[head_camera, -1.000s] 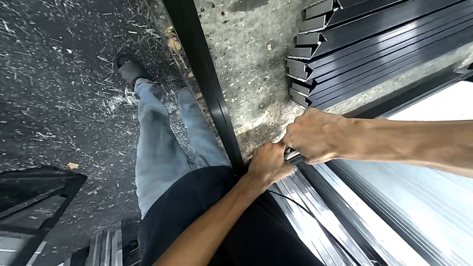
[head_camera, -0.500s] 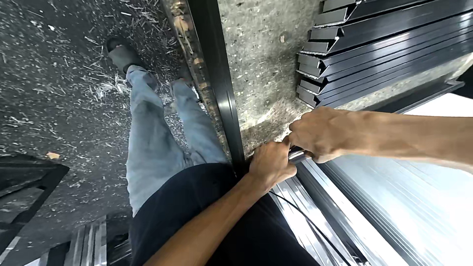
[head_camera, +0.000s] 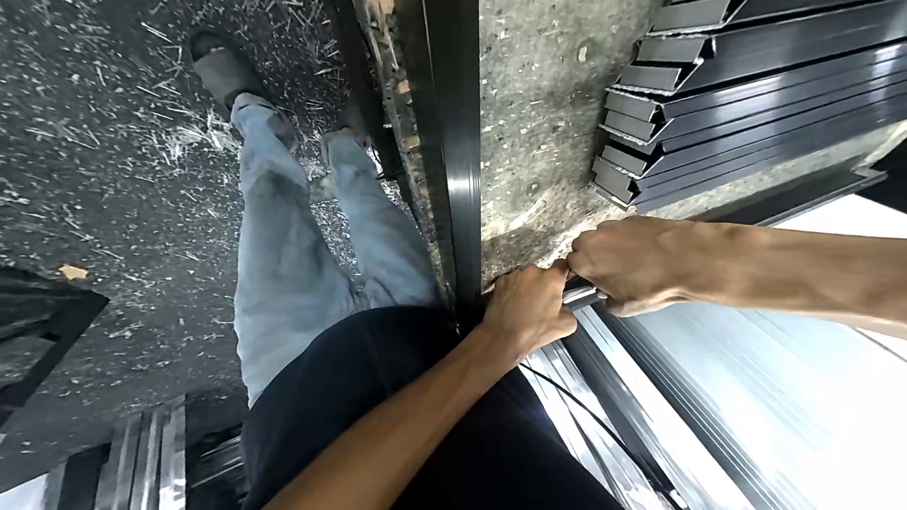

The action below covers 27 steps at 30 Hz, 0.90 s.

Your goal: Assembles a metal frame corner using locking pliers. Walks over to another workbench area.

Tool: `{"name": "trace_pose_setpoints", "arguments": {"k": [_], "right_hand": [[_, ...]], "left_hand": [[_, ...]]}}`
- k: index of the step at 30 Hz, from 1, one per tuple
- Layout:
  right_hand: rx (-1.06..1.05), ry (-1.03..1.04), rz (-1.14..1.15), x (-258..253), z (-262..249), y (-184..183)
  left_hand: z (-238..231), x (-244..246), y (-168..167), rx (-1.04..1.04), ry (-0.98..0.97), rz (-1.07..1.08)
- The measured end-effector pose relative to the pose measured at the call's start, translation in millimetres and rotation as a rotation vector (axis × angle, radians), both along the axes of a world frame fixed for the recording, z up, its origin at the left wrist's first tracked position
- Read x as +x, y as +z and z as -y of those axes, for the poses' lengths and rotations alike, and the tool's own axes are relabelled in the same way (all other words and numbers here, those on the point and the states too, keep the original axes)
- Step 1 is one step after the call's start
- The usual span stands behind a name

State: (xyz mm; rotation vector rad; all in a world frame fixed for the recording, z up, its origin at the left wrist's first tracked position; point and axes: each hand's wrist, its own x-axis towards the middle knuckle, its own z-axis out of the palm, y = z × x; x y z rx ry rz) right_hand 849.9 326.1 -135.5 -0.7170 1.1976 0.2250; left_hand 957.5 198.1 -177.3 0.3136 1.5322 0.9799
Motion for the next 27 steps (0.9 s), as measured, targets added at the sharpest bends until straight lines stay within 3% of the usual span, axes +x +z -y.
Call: {"name": "trace_pose_setpoints", "arguments": {"k": [12,27], "right_hand": [[-0.029,0.014,-0.028,5,-9,2],[-0.069,-0.004,-0.085,9,-12,4]], "left_hand": [[3,-10,5,-0.001,0.019,0.143],[5,-12,12,-0.017,0.054,0.115]]}}
